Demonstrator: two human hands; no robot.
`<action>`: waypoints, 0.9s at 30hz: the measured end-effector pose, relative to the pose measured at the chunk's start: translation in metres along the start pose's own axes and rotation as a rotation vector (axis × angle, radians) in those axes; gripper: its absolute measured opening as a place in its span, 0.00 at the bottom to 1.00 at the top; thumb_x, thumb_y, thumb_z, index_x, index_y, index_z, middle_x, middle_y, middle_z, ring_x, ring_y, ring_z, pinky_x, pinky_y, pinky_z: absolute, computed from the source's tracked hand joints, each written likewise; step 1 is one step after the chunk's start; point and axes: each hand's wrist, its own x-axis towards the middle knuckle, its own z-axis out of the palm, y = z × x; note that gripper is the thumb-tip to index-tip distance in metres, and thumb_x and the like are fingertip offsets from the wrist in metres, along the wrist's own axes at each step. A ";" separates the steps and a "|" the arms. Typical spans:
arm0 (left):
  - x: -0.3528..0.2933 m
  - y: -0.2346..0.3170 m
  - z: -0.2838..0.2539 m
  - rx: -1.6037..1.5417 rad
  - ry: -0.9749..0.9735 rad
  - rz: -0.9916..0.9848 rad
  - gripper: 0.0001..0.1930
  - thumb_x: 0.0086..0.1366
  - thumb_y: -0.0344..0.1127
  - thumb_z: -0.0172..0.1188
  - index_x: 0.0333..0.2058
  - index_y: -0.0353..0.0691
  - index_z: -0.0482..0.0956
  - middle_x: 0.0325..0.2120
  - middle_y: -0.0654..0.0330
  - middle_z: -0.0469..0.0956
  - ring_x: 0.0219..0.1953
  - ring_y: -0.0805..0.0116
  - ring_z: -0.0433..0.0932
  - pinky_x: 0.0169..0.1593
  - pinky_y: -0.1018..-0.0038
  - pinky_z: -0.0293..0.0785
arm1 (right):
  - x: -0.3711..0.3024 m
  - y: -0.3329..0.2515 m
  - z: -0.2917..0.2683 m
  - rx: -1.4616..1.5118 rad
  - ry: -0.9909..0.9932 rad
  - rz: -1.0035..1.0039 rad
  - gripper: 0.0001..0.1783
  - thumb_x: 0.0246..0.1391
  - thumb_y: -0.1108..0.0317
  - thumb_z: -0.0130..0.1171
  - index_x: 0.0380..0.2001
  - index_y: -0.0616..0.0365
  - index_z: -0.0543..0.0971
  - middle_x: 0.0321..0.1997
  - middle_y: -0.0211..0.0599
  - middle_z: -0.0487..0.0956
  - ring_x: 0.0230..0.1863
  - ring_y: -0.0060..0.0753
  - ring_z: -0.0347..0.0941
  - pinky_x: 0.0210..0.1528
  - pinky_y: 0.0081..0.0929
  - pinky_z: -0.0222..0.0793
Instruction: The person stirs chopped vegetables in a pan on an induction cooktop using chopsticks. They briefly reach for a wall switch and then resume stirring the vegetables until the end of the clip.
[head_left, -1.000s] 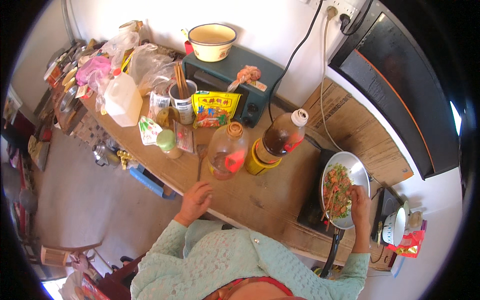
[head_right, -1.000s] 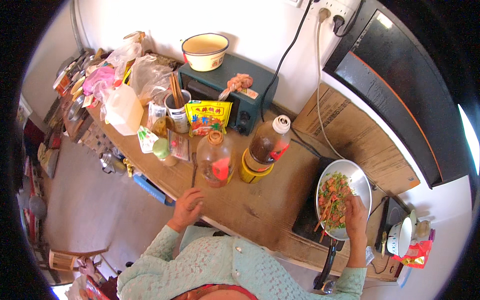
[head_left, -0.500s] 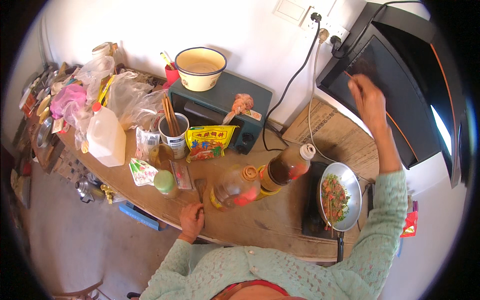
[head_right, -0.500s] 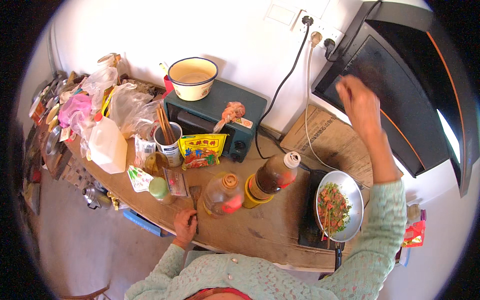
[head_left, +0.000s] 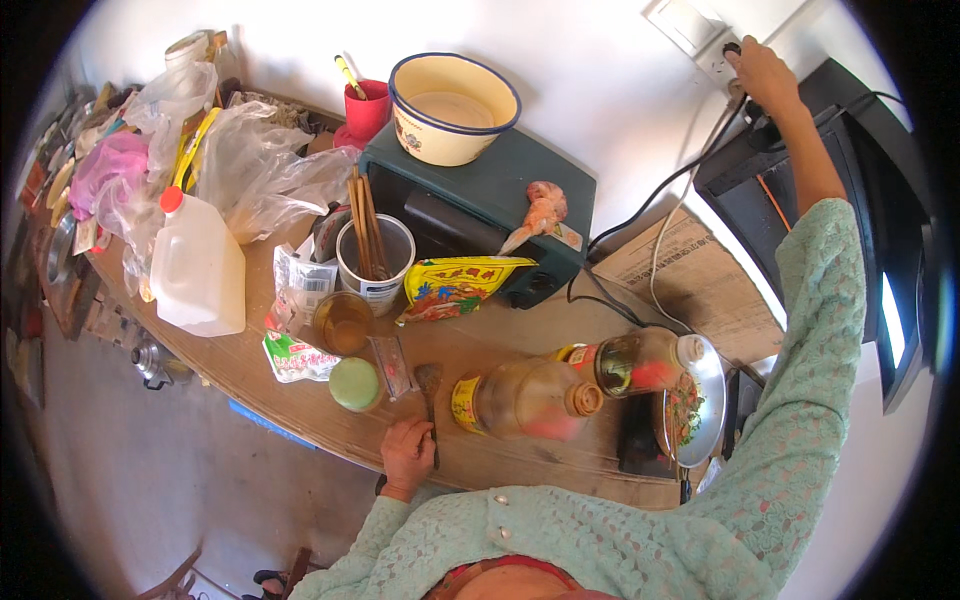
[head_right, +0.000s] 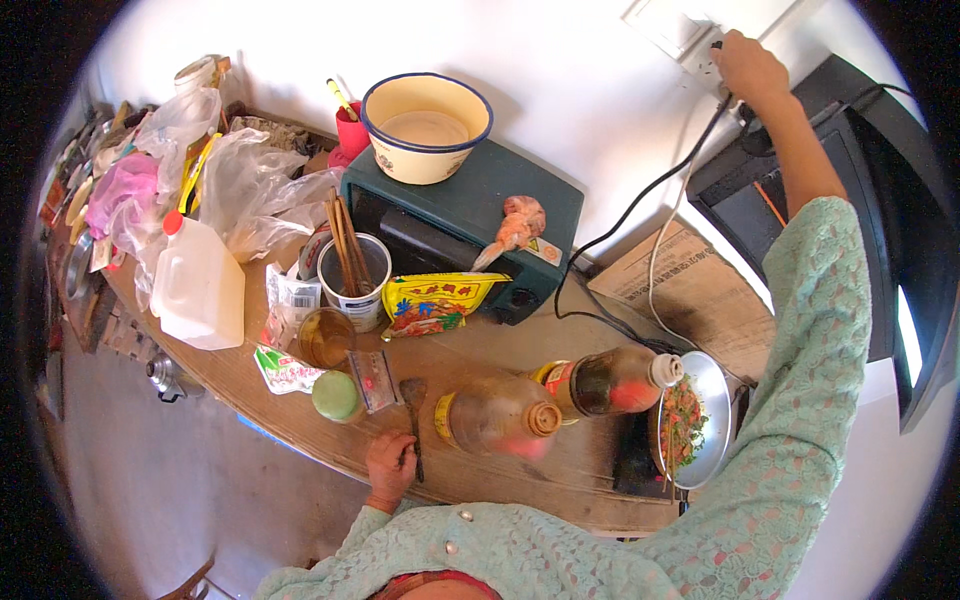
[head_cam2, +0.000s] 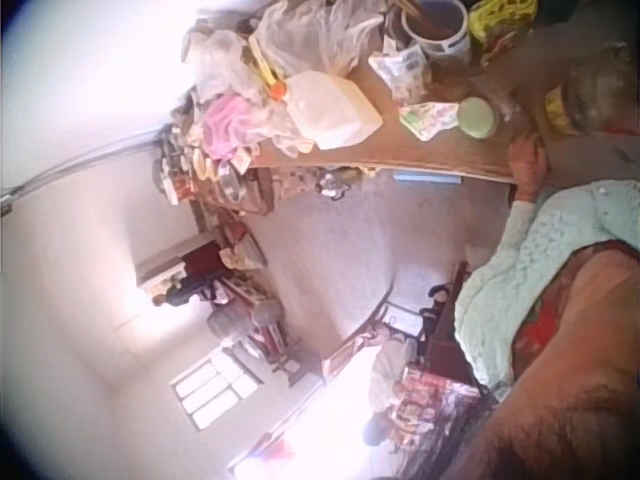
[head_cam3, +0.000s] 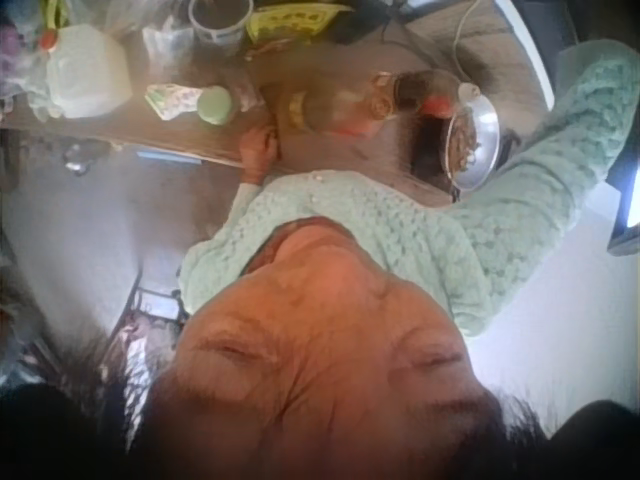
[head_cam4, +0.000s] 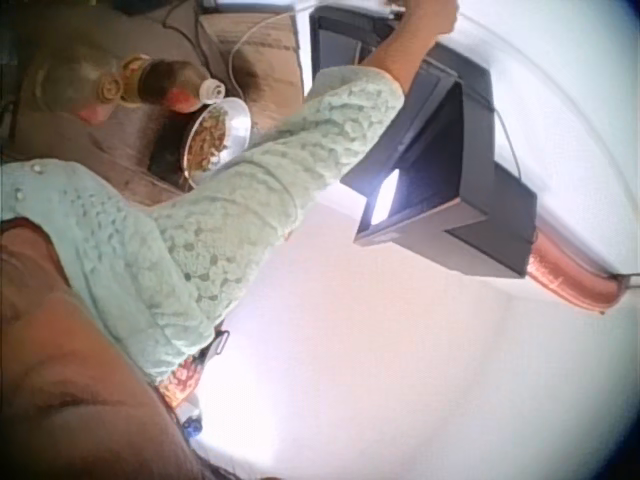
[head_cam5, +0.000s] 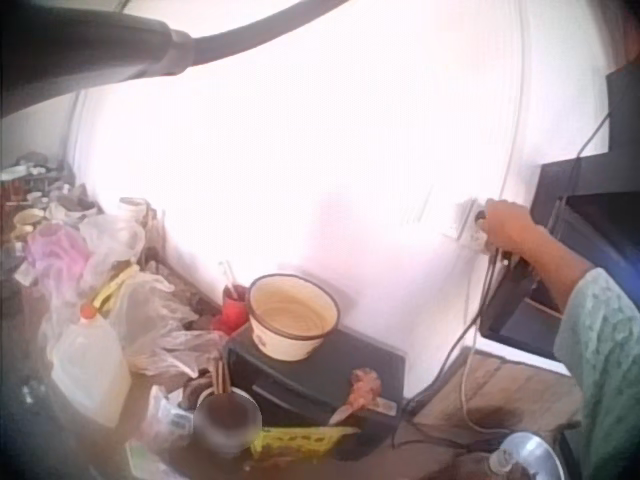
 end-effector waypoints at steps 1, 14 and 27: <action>0.000 -0.001 0.001 -0.013 -0.001 0.002 0.09 0.47 0.26 0.59 0.30 0.40 0.79 0.33 0.57 0.78 0.34 0.57 0.76 0.39 0.65 0.72 | 0.004 -0.003 -0.006 -0.069 -0.035 -0.057 0.16 0.54 0.60 0.51 0.36 0.62 0.74 0.39 0.52 0.78 0.42 0.55 0.75 0.41 0.45 0.71; 0.003 -0.002 0.000 -0.011 -0.020 -0.034 0.09 0.47 0.27 0.60 0.31 0.40 0.79 0.34 0.57 0.78 0.36 0.58 0.77 0.40 0.66 0.71 | 0.028 -0.021 0.009 -0.464 -0.024 -0.227 0.05 0.42 0.71 0.58 0.24 0.57 0.81 0.31 0.42 0.81 0.35 0.42 0.79 0.36 0.34 0.74; 0.001 -0.005 0.001 -0.046 -0.007 -0.031 0.09 0.46 0.27 0.60 0.30 0.41 0.78 0.33 0.57 0.78 0.34 0.57 0.76 0.39 0.65 0.71 | 0.027 -0.036 -0.001 -0.477 -0.171 -0.099 0.08 0.45 0.69 0.56 0.26 0.56 0.83 0.32 0.40 0.82 0.36 0.38 0.79 0.38 0.32 0.74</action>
